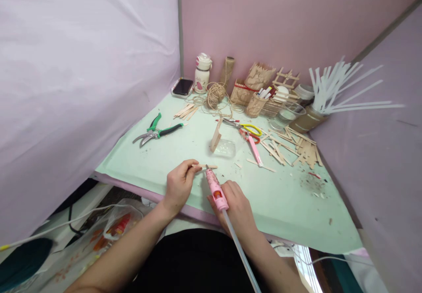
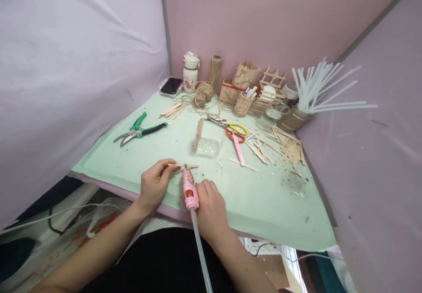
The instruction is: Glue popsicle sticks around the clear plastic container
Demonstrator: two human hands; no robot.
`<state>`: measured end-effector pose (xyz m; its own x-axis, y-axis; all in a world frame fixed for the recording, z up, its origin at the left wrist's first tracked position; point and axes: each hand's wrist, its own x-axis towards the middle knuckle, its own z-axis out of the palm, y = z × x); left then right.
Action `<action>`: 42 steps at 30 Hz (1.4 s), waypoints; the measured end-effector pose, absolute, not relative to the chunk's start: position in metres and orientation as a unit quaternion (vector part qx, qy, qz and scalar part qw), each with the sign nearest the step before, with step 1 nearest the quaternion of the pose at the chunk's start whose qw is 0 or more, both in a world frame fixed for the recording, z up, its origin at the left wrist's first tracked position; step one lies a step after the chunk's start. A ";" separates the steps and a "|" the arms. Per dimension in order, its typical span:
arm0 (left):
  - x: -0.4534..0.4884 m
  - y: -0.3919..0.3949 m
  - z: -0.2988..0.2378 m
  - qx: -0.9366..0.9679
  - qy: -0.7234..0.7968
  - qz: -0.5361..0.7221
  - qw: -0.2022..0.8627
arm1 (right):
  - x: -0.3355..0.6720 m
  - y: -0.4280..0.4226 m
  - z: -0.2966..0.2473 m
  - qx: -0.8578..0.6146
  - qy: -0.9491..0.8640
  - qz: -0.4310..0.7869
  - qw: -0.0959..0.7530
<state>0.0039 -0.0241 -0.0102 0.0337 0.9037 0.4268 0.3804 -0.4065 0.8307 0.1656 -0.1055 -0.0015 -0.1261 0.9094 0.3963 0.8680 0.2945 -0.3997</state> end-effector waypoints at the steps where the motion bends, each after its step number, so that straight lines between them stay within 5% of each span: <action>1: 0.004 -0.024 -0.010 0.671 0.478 0.504 0.258 | 0.165 -0.105 -0.001 -0.593 -0.750 0.037 0.291; 42: 0.004 -0.025 -0.010 0.664 0.489 0.498 0.269 | 0.167 -0.107 -0.004 -0.608 -0.743 0.045 0.274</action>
